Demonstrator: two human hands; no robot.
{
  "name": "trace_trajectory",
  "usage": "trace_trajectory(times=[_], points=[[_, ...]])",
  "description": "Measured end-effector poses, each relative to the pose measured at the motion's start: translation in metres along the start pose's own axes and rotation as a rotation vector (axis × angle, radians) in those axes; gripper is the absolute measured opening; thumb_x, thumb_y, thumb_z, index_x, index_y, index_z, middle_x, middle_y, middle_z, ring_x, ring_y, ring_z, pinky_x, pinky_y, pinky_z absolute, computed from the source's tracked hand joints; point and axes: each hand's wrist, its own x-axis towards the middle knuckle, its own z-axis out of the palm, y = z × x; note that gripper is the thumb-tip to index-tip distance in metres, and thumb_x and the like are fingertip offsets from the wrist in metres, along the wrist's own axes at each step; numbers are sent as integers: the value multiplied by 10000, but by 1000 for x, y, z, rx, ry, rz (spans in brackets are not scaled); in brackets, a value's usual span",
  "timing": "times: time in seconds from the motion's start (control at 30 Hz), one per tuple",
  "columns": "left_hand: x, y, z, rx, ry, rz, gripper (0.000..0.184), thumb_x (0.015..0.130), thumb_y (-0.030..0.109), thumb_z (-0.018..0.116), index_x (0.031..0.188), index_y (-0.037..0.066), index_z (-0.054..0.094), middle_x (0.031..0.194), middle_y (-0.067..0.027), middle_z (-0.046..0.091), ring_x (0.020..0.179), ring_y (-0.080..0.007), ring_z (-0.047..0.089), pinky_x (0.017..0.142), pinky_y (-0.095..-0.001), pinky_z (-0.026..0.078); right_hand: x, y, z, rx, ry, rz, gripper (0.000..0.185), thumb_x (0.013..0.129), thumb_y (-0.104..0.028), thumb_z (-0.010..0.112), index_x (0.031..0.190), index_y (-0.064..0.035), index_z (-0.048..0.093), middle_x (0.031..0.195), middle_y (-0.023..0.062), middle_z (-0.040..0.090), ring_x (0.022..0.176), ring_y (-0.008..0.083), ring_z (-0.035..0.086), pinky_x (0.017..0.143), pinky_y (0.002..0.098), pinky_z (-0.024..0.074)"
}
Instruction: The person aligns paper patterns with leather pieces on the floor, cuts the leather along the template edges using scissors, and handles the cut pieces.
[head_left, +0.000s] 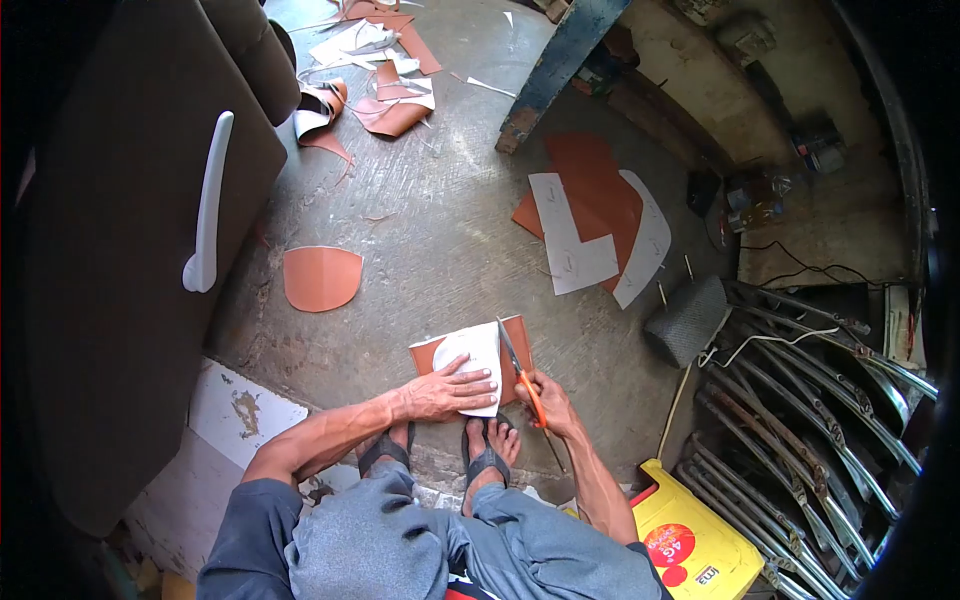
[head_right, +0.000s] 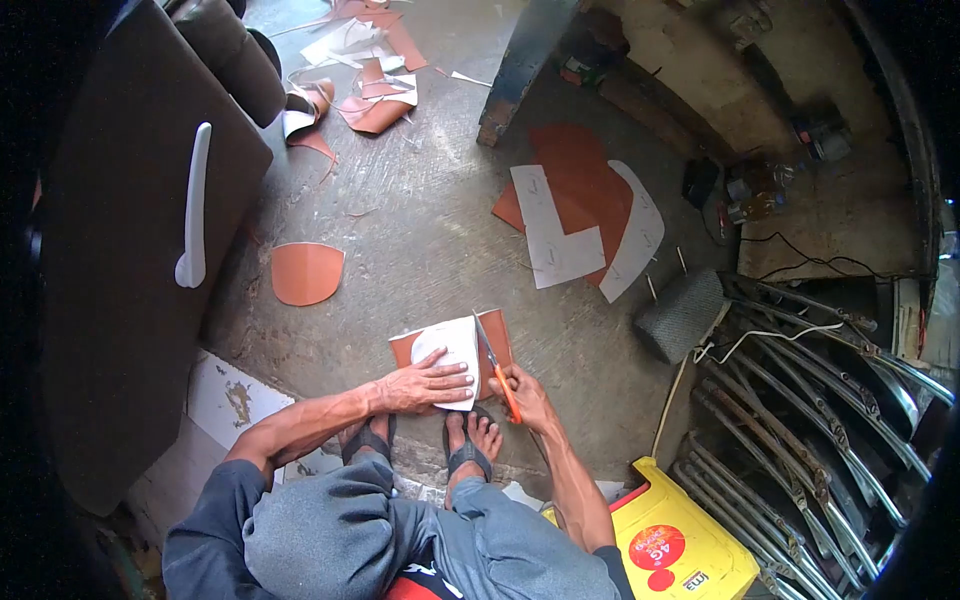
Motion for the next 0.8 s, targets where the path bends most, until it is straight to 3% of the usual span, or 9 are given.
trace_trajectory(times=[0.13,0.2,0.23,0.3,0.47,0.53,0.67,0.73,0.8], points=[[2,43,-63,-229,264,-98,739,691,-6,663,1410,113,540,1474,-80,523,1419,-273,430,1220,-532,237,-21,24,-31,130,219,-44,455,889,-259,750,1229,-18,567,840,57,635,637,139,601,551,294,505],[-5,64,-82,-274,361,-156,708,721,-105,615,1403,74,540,1445,-126,546,1389,-275,471,1185,-495,315,-25,38,-51,-570,605,-213,549,860,-303,767,1247,13,540,1002,172,651,872,288,642,773,423,530],[-7,71,-89,-344,588,-274,654,754,-129,579,1381,55,555,1406,-149,574,1360,-286,503,1165,-477,343,-31,44,-54,-563,609,-231,549,860,-303,767,1247,13,540,1002,172,651,872,288,642,773,423,530],[-13,83,-99,-481,982,-490,489,873,-151,484,1326,2,586,1294,-199,644,1263,-314,590,1078,-402,436,-20,44,-50,-848,853,-140,676,919,-450,634,1396,5,484,1376,276,518,1343,409,429,1113,480,342],[-31,98,-126,-352,1199,-829,364,974,-34,477,1323,-19,580,1268,-195,660,1213,-285,615,1004,-361,470,30,-15,4,-668,603,-307,779,808,-465,767,1339,43,508,1266,249,580,1184,336,565,963,427,458],[-44,106,-133,-421,1225,-1036,344,1002,38,498,1333,-19,572,1244,-194,669,1172,-253,625,987,-356,472,43,-56,2,-493,-206,-272,696,829,-478,750,1312,-15,556,1155,177,650,1087,248,604,929,391,467],[-67,123,-134,-338,1219,-1076,336,1010,77,524,1333,16,594,1187,-176,694,1115,-231,638,958,-348,482,81,-172,0,-1080,-913,-238,473,858,-446,725,1122,-55,692,969,85,714,923,193,624,839,365,487],[-73,132,-137,-380,1187,-1095,334,1036,126,508,1331,-10,587,1223,-109,664,1138,-191,589,1008,-321,442,109,-236,1,-1188,-592,-442,334,868,-384,718,932,-58,754,870,76,719,791,182,630,735,358,506],[-77,135,-135,-426,1190,-1101,336,1036,135,514,1330,-8,589,1217,-107,668,1135,-187,590,1003,-322,447,121,-283,7,-490,-120,-673,486,892,-451,693,1164,-49,678,961,148,718,821,223,654,730,364,531]])
